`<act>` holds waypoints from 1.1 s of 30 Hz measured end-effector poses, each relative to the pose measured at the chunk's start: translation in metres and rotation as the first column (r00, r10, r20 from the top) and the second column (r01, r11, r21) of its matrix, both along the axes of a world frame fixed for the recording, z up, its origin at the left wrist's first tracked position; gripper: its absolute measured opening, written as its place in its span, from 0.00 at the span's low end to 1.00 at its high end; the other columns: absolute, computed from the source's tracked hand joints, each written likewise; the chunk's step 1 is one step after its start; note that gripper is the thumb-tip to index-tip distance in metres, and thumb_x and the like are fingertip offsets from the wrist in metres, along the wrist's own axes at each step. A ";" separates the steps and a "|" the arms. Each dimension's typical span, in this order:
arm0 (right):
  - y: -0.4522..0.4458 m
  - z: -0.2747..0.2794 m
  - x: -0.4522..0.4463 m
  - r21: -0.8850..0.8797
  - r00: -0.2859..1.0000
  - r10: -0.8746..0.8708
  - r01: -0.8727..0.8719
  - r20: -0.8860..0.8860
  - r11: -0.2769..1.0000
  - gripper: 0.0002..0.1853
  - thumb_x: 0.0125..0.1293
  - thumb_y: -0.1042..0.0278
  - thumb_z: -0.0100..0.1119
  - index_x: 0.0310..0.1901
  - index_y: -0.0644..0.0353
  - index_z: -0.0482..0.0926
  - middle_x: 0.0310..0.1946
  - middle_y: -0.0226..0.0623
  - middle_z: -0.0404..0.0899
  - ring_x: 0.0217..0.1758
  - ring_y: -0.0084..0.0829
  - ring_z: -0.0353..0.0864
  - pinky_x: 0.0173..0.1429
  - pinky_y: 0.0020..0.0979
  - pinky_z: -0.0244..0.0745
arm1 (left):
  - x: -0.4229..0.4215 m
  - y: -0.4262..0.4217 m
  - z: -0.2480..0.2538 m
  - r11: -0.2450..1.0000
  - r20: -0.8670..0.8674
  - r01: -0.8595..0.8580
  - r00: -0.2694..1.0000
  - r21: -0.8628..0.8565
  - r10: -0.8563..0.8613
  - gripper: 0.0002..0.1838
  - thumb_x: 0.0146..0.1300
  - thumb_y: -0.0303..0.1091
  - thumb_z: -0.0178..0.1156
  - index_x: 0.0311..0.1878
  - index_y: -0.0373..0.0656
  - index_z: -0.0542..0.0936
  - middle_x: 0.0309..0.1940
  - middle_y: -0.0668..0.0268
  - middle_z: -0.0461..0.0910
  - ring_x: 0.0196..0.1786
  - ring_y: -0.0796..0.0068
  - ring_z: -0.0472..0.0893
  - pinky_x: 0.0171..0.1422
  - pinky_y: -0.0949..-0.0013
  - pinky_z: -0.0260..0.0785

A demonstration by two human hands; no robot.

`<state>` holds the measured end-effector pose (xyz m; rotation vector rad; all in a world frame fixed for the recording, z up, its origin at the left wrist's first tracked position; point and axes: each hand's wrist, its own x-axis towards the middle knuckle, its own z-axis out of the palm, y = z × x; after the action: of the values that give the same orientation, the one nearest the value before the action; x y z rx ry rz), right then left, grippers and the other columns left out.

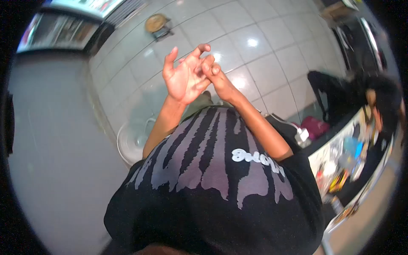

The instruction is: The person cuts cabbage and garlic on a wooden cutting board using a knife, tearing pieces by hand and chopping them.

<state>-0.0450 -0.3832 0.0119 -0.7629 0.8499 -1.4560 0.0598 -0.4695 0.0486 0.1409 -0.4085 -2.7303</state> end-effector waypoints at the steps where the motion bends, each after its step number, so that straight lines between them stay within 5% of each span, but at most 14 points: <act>1: 0.018 -0.023 -0.017 0.177 1.000 -0.019 0.020 -0.004 0.984 0.28 0.76 0.41 0.51 0.52 0.64 0.78 0.52 0.41 0.81 0.38 0.30 0.87 0.54 0.28 0.76 | -0.012 0.009 -0.002 0.997 -0.022 0.077 0.997 0.011 -0.077 0.39 0.68 0.64 0.49 0.64 0.36 0.64 0.30 0.64 0.67 0.48 0.58 0.75 0.21 0.75 0.67; 3: 0.037 -0.015 -0.030 0.105 0.943 -0.218 0.250 -0.251 0.963 0.27 0.76 0.44 0.51 0.40 0.65 0.81 0.37 0.38 0.83 0.34 0.28 0.87 0.48 0.27 0.78 | -0.041 0.021 -0.012 0.964 0.039 0.254 0.967 -0.085 -0.251 0.43 0.69 0.65 0.48 0.69 0.33 0.60 0.29 0.62 0.67 0.47 0.58 0.77 0.18 0.76 0.66; 5: 0.060 -0.005 -0.047 0.222 0.938 -0.259 0.310 -0.232 0.925 0.26 0.76 0.45 0.51 0.35 0.65 0.80 0.32 0.36 0.81 0.33 0.27 0.85 0.46 0.26 0.77 | -0.065 0.037 -0.011 0.918 0.030 0.384 0.921 0.103 -0.388 0.44 0.70 0.66 0.44 0.71 0.32 0.58 0.30 0.57 0.71 0.38 0.63 0.79 0.18 0.76 0.66; 6: 0.071 0.001 -0.053 0.328 0.959 -0.223 0.270 -0.174 0.905 0.27 0.76 0.46 0.51 0.30 0.64 0.79 0.26 0.34 0.79 0.32 0.25 0.84 0.44 0.25 0.77 | -0.077 0.040 -0.012 0.877 0.054 0.479 0.875 0.043 -0.481 0.44 0.70 0.67 0.43 0.70 0.32 0.58 0.31 0.54 0.72 0.31 0.66 0.78 0.18 0.76 0.67; 8: 0.112 0.006 -0.054 0.295 0.856 -0.469 0.516 -0.220 0.804 0.25 0.76 0.47 0.52 0.32 0.65 0.78 0.27 0.33 0.78 0.32 0.24 0.83 0.43 0.25 0.76 | -0.103 0.065 -0.021 0.761 0.082 0.642 0.767 -0.090 -0.637 0.42 0.74 0.66 0.38 0.68 0.31 0.62 0.35 0.47 0.76 0.17 0.73 0.72 0.20 0.79 0.69; 11: 0.190 -0.014 -0.042 0.145 0.551 -0.794 0.834 -0.259 0.532 0.18 0.74 0.54 0.56 0.38 0.65 0.77 0.29 0.33 0.78 0.35 0.23 0.79 0.42 0.26 0.75 | -0.138 0.138 -0.037 0.499 0.084 0.856 0.512 -0.134 -0.855 0.38 0.77 0.61 0.36 0.67 0.30 0.65 0.37 0.47 0.78 0.25 0.72 0.79 0.22 0.79 0.73; 17: 0.177 0.008 0.029 0.083 0.083 -0.956 0.995 -0.281 0.062 0.16 0.73 0.56 0.59 0.41 0.64 0.78 0.31 0.34 0.80 0.38 0.25 0.79 0.45 0.26 0.75 | -0.131 0.136 -0.006 0.048 0.057 0.994 0.054 -0.101 -0.997 0.33 0.79 0.57 0.36 0.63 0.33 0.70 0.35 0.50 0.80 0.23 0.76 0.78 0.21 0.80 0.71; 21: 0.215 0.031 0.054 0.157 0.048 -0.909 0.987 -0.413 -0.019 0.20 0.71 0.51 0.61 0.41 0.65 0.81 0.33 0.36 0.83 0.40 0.29 0.82 0.45 0.28 0.76 | -0.142 0.178 0.031 -0.200 0.245 0.930 -0.125 -0.310 -0.961 0.28 0.78 0.54 0.42 0.56 0.36 0.76 0.36 0.57 0.83 0.32 0.75 0.82 0.23 0.79 0.70; 23: 0.240 0.045 0.068 0.318 0.107 -0.967 0.948 -0.230 0.029 0.19 0.70 0.53 0.63 0.47 0.64 0.81 0.30 0.36 0.81 0.42 0.28 0.83 0.46 0.30 0.77 | -0.142 0.207 0.051 -0.321 0.465 0.836 -0.091 -0.444 -0.881 0.23 0.79 0.51 0.45 0.50 0.38 0.77 0.36 0.59 0.84 0.34 0.76 0.83 0.29 0.79 0.71; 25: 0.276 0.038 0.086 0.205 -0.192 -0.880 0.930 -0.435 -0.304 0.23 0.62 0.56 0.71 0.54 0.61 0.80 0.32 0.37 0.81 0.44 0.32 0.83 0.47 0.34 0.78 | -0.139 0.254 0.034 -0.387 0.474 0.782 -0.135 -0.488 -0.870 0.15 0.78 0.43 0.52 0.41 0.42 0.80 0.35 0.68 0.83 0.38 0.79 0.82 0.39 0.77 0.72; 27: 0.285 0.031 0.109 -0.092 -0.328 -0.316 0.809 -0.890 -0.580 0.31 0.51 0.59 0.76 0.58 0.56 0.80 0.39 0.38 0.80 0.48 0.38 0.82 0.51 0.39 0.77 | -0.129 0.260 0.015 -0.483 0.532 0.770 -0.224 -0.417 -0.816 0.15 0.78 0.42 0.52 0.37 0.43 0.78 0.35 0.69 0.82 0.42 0.78 0.80 0.45 0.73 0.72; 29: 0.308 0.031 0.128 -0.134 -0.347 -0.184 0.718 -0.920 -0.683 0.34 0.49 0.64 0.73 0.62 0.53 0.79 0.45 0.39 0.78 0.52 0.40 0.79 0.56 0.39 0.74 | -0.124 0.291 0.026 -0.584 0.594 0.684 -0.268 -0.437 -0.759 0.15 0.78 0.42 0.52 0.39 0.42 0.79 0.36 0.70 0.81 0.43 0.78 0.80 0.47 0.72 0.72; 32: 0.338 0.024 0.149 -0.261 -0.422 0.000 0.561 -0.906 -0.785 0.30 0.49 0.54 0.78 0.54 0.53 0.81 0.42 0.40 0.76 0.50 0.45 0.78 0.55 0.43 0.73 | -0.127 0.331 0.034 -0.646 0.651 0.516 -0.205 -0.563 -0.731 0.13 0.77 0.40 0.54 0.48 0.42 0.81 0.37 0.72 0.79 0.45 0.78 0.79 0.53 0.70 0.72; 33: 0.313 0.017 0.159 -0.294 -0.307 0.171 0.417 -0.936 -0.860 0.28 0.50 0.52 0.78 0.51 0.53 0.79 0.43 0.41 0.74 0.50 0.46 0.77 0.53 0.45 0.74 | -0.120 0.308 0.050 -0.614 0.645 0.508 -0.140 -0.604 -0.751 0.12 0.76 0.40 0.54 0.49 0.42 0.81 0.37 0.72 0.79 0.45 0.77 0.80 0.54 0.69 0.72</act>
<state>0.1136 -0.0702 0.0292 1.8186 3.2498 -0.8747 -0.0604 -0.1620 0.0987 -1.6553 -3.1186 -2.6772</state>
